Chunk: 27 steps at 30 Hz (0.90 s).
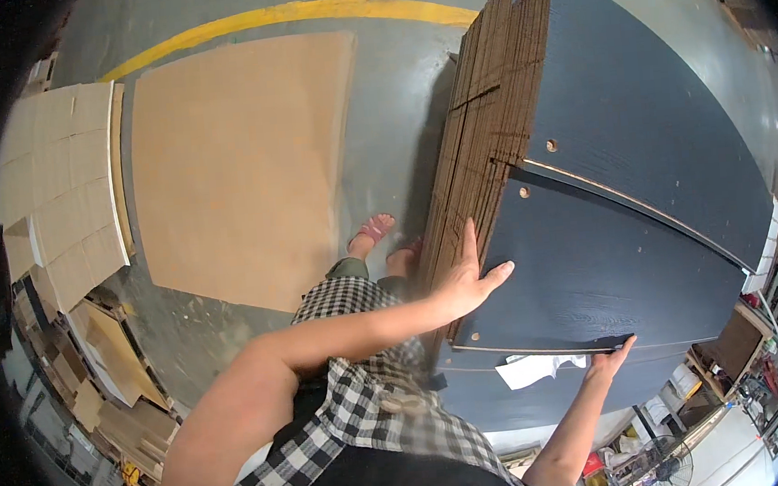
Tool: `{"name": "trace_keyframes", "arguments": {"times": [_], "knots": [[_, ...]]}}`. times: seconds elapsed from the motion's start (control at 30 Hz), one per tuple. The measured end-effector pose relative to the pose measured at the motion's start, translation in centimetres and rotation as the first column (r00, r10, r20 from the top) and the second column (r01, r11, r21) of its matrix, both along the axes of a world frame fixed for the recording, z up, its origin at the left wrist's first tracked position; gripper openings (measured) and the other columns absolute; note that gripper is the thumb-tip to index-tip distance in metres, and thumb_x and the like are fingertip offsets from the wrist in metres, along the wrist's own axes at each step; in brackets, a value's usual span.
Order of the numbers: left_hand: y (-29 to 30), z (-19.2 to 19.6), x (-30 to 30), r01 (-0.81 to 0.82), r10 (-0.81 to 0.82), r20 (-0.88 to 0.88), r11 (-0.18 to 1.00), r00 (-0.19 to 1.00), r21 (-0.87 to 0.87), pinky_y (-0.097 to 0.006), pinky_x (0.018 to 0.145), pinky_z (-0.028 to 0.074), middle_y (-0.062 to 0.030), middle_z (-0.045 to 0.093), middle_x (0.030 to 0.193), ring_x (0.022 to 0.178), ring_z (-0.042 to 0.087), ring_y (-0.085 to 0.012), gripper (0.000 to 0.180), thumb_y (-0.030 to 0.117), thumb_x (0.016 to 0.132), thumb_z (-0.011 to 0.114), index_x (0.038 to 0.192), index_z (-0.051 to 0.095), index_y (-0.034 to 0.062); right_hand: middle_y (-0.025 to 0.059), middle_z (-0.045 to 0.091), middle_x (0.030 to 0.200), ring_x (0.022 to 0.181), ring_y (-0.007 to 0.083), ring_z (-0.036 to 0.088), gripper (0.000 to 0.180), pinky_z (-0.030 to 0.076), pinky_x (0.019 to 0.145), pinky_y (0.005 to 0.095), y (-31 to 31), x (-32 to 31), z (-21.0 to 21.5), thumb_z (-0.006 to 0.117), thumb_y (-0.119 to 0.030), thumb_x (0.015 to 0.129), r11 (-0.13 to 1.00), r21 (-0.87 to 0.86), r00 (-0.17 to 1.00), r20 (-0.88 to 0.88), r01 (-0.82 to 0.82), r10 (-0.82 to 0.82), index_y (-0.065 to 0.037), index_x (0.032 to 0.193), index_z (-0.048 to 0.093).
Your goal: The person picks up a long dark furniture panel, carries it across a workshop, places it on a stack, and then peels small white circular labels from a sheet and applies them over pre-drilled holes on the panel.
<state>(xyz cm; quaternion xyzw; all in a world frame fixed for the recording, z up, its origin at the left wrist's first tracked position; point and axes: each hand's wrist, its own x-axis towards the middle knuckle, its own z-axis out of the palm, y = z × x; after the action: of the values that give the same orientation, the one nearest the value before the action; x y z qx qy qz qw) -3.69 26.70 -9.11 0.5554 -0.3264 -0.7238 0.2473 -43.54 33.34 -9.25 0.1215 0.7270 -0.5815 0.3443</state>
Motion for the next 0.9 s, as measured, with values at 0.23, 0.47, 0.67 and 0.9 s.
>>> {"name": "trace_keyframes", "arguments": {"times": [0.23,0.47,0.67,0.9], "knots": [[0.4,-1.0,-2.1,-0.023,0.020,-0.037,0.997,0.999,-0.075,-0.043,0.111,0.006,-0.0264,-0.009,0.144,0.136,-0.006,-0.0365,0.101,0.050,0.083,0.053,0.137,-0.014,-0.0039,0.0073,0.053,0.121,0.110,0.0271,0.049,0.051,0.039,0.096,0.0457,0.6,-4.2,-1.2,0.058,-0.046,0.083,1.000,-0.005,1.000,0.020,0.021,-0.021,-0.008,0.117,0.053],[-0.2,-1.2,-1.8,0.203,-0.175,0.200,0.970,0.964,-0.132,-0.043,0.111,0.007,-0.0280,-0.005,0.144,0.136,-0.002,-0.0374,0.105,0.052,0.080,0.055,0.137,-0.014,-0.0040,0.0069,0.055,0.118,0.106,0.0274,0.051,0.048,0.043,0.092,0.0445,1.1,-3.9,-1.3,0.057,-0.046,0.084,0.999,-0.030,1.000,-0.016,-0.020,0.020,-0.010,0.115,0.055],[-0.2,-0.6,-1.5,0.094,-0.075,0.129,0.985,0.989,-0.147,-0.041,0.111,0.010,-0.0275,-0.002,0.144,0.136,0.002,-0.0358,0.105,0.051,0.080,0.057,0.138,-0.012,-0.0024,0.0053,0.062,0.100,0.091,0.0246,0.058,0.041,0.050,0.079,0.0413,0.6,-2.8,-0.3,0.064,-0.045,0.079,0.998,0.062,0.998,0.058,0.009,-0.012,-0.010,0.099,0.061],[-0.1,-0.9,-1.6,0.109,-0.084,0.146,0.980,0.986,-0.168,-0.044,0.111,0.008,-0.0253,-0.005,0.145,0.136,-0.003,-0.0361,0.103,0.047,0.080,0.059,0.139,-0.010,-0.0010,0.0043,0.063,0.096,0.088,0.0229,0.058,0.039,0.051,0.076,0.0380,1.8,-3.6,-0.6,0.065,-0.046,0.077,0.999,0.014,0.995,0.081,0.051,-0.052,-0.011,0.095,0.062]]}}
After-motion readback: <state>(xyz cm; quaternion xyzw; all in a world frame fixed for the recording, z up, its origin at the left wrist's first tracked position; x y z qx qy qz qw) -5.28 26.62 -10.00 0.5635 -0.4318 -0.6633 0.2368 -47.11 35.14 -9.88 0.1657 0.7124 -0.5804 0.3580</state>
